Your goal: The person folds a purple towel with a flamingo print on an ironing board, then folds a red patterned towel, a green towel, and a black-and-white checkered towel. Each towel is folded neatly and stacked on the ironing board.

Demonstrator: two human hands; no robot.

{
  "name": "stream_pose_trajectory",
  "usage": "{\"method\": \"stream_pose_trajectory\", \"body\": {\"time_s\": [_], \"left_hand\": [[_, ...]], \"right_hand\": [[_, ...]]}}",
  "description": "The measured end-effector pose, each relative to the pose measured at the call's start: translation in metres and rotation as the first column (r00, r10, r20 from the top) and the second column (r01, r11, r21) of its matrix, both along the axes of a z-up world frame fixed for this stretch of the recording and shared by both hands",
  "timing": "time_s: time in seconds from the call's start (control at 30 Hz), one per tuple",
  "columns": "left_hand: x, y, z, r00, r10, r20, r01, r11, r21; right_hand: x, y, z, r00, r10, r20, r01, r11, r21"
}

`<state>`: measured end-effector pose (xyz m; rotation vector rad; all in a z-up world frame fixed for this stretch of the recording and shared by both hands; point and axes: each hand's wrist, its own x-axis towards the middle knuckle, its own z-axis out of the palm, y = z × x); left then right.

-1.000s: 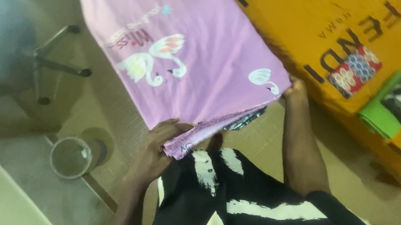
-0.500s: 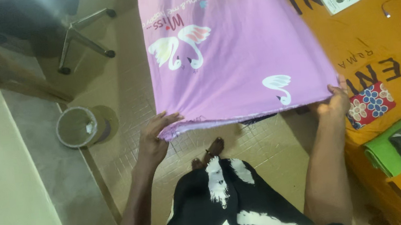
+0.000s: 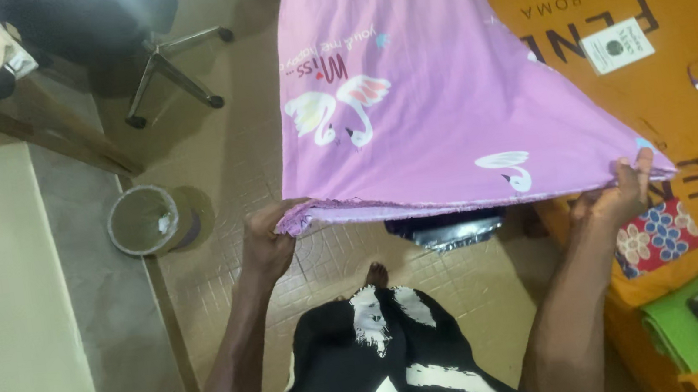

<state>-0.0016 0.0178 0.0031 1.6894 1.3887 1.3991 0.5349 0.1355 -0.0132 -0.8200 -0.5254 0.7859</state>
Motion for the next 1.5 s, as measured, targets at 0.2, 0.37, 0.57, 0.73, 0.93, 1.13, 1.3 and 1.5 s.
{"method": "stream_pose_trajectory", "body": {"time_s": [0.2, 0.37, 0.57, 0.73, 0.93, 1.13, 1.3, 1.5], "left_hand": [[-0.007, 0.043, 0.010, 0.993, 0.110, -0.035, -0.108, 0.993, 0.049], [-0.022, 0.086, 0.027, 0.988, 0.145, 0.045, -0.150, 0.978, 0.147], [-0.062, 0.168, 0.032, 0.981, 0.107, 0.161, -0.141, 0.964, 0.224], [-0.108, 0.245, 0.031, 0.973, 0.004, 0.232, -0.057, 0.974, 0.221], [-0.157, 0.335, 0.027, 0.957, -0.070, 0.281, 0.036, 0.991, 0.125], [-0.191, 0.423, 0.016, 0.914, -0.166, 0.371, 0.156, 0.986, 0.058], [-0.201, 0.507, 0.010, 0.859, -0.185, 0.477, 0.173, 0.982, 0.068], [-0.233, 0.632, 0.013, 0.747, -0.142, 0.650, 0.087, 0.989, 0.115]], "right_hand": [[-0.025, 0.045, 0.044, 0.997, -0.075, -0.018, 0.074, 0.997, -0.033], [-0.040, 0.089, 0.065, 0.993, 0.115, -0.009, -0.111, 0.976, 0.188], [-0.056, 0.169, 0.063, 0.947, 0.318, 0.043, -0.304, 0.846, 0.439], [-0.083, 0.223, 0.067, 0.904, 0.387, 0.182, -0.426, 0.787, 0.447], [-0.144, 0.277, 0.068, 0.982, 0.173, 0.079, -0.190, 0.903, 0.386], [-0.132, 0.354, 0.048, 0.991, 0.126, 0.054, -0.137, 0.909, 0.394], [-0.090, 0.452, 0.040, 0.969, 0.240, 0.059, -0.244, 0.890, 0.385], [-0.134, 0.643, 0.058, 0.965, 0.260, 0.024, -0.250, 0.897, 0.365]]}}
